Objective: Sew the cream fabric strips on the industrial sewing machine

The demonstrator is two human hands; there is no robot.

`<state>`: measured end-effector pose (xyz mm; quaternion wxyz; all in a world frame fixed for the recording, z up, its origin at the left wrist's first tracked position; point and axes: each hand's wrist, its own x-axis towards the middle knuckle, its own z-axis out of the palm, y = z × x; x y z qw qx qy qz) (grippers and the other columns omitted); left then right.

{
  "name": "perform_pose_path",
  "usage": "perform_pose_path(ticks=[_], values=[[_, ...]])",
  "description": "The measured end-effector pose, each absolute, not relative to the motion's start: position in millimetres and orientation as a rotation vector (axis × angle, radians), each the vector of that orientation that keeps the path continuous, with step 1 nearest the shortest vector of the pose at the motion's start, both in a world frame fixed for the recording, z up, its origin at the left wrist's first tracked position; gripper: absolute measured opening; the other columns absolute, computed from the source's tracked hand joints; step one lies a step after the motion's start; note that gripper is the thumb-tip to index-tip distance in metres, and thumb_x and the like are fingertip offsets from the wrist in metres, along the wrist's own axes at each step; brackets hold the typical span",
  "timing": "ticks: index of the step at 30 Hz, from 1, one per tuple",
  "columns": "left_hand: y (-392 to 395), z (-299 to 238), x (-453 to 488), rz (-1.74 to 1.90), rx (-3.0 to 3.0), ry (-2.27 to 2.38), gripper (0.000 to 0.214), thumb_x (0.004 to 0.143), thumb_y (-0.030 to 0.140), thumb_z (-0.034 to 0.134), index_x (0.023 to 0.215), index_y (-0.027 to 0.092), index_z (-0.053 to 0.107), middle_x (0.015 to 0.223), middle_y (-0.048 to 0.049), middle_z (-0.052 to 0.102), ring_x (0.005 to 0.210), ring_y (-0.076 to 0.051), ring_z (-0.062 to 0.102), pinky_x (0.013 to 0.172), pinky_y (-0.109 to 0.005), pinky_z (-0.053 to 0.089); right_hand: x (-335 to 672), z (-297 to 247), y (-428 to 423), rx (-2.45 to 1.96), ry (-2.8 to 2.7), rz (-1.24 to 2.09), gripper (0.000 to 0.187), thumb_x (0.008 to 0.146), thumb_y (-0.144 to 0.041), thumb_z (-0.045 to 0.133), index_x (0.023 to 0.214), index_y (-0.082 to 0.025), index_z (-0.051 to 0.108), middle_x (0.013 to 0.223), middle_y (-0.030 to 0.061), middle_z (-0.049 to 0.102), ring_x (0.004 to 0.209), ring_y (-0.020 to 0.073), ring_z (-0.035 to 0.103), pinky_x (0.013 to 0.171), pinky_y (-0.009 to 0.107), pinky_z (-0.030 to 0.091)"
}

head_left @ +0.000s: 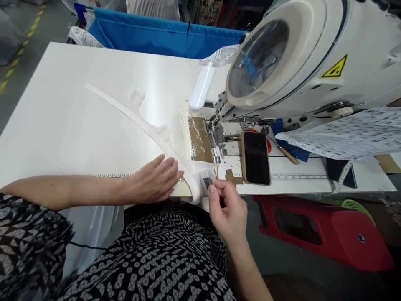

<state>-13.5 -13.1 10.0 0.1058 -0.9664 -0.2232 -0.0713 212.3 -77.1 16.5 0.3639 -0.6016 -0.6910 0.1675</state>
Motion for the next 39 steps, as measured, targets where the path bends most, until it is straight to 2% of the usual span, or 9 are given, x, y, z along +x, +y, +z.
perform_pose_path(ticks=[4, 7, 14, 22, 29, 33, 36, 39], values=[[-5.5, 10.1, -16.6, -0.165, -2.879, -0.808, 0.042, 0.096, 0.029, 0.041, 0.126, 0.001, 0.05, 0.127, -0.0209, 0.054, 0.118, -0.032, 0.048, 0.098, -0.045, 0.042, 198.5, 16.7, -69.0, -1.518, -1.804, 0.356, 0.012, 0.095, -0.019, 0.05, 0.103, -0.02, 0.059, 0.072, -0.0019, 0.066, 0.057, 0.0131, 0.061, 0.054, 0.022, 0.045], [-2.3, 9.4, -16.0, -0.171, -2.955, -0.739, 0.04, 0.095, 0.026, 0.04, 0.122, -0.001, 0.052, 0.127, -0.0192, 0.055, 0.118, -0.029, 0.048, 0.1, -0.041, 0.041, 190.5, 11.6, -55.2, -1.508, -1.867, 0.33, 0.014, 0.096, -0.02, 0.048, 0.103, -0.019, 0.059, 0.078, 0.0012, 0.07, 0.057, 0.0144, 0.063, 0.053, 0.024, 0.043], [-6.3, 9.4, -14.3, -0.185, -2.894, -0.654, 0.047, 0.095, 0.033, 0.041, 0.131, 0.004, 0.048, 0.125, -0.0217, 0.056, 0.116, -0.033, 0.05, 0.096, -0.047, 0.042, 184.6, 1.3, -29.3, -1.522, -2.093, 0.258, 0.021, 0.097, -0.022, 0.041, 0.101, -0.018, 0.062, 0.073, 0.0018, 0.07, 0.055, 0.0159, 0.061, 0.052, 0.025, 0.037], [-6.3, 8.6, -14.0, -0.199, -2.873, -0.646, 0.047, 0.094, 0.034, 0.043, 0.128, 0.003, 0.05, 0.124, -0.0219, 0.057, 0.114, -0.034, 0.052, 0.095, -0.046, 0.042, 181.9, 0.3, -22.4, -1.523, -2.184, 0.212, 0.024, 0.096, -0.022, 0.042, 0.098, -0.017, 0.065, 0.066, 0.0012, 0.068, 0.055, 0.0164, 0.061, 0.053, 0.025, 0.033], [-7.7, 10.5, -14.1, -0.188, -2.885, -0.686, 0.044, 0.095, 0.031, 0.043, 0.128, 0.004, 0.049, 0.123, -0.021, 0.056, 0.113, -0.033, 0.052, 0.089, -0.046, 0.045, 193.7, 11.3, -31.6, -1.511, -2.285, 0.249, 0.022, 0.092, -0.019, 0.042, 0.087, -0.018, 0.064, 0.058, -0.0012, 0.062, 0.047, 0.0135, 0.053, 0.049, 0.025, 0.028], [-7.2, 8.8, -13.2, -0.272, -2.951, -0.684, 0.04, 0.096, 0.026, 0.042, 0.126, 0.002, 0.05, 0.123, -0.0205, 0.056, 0.116, -0.032, 0.05, 0.095, -0.045, 0.043, 203.0, 13.3, -44.7, -1.551, -2.118, 0.397, 0.019, 0.094, -0.023, 0.043, 0.089, -0.019, 0.061, 0.055, -0.0043, 0.056, 0.041, 0.0118, 0.047, 0.047, 0.023, 0.031], [-6.6, 6.8, -12.1, -0.336, -3.012, -0.64, 0.036, 0.096, 0.021, 0.038, 0.122, 0.001, 0.053, 0.125, -0.0181, 0.057, 0.117, -0.028, 0.05, 0.101, -0.043, 0.04, 199.2, 8.2, -50.2, -1.578, -1.964, 0.37, 0.017, 0.096, -0.024, 0.044, 0.096, -0.018, 0.059, 0.062, -0.0019, 0.062, 0.043, 0.0127, 0.05, 0.047, 0.024, 0.034], [-7.2, 5.3, -12.1, -0.338, -3.019, -0.612, 0.038, 0.096, 0.023, 0.039, 0.125, 0.003, 0.053, 0.124, -0.017, 0.058, 0.116, -0.027, 0.052, 0.1, -0.043, 0.04, 191.9, 2.7, -50.4, -1.586, -1.974, 0.33, 0.018, 0.096, -0.023, 0.043, 0.099, -0.019, 0.06, 0.072, 0.0011, 0.068, 0.048, 0.0145, 0.056, 0.05, 0.025, 0.038]])
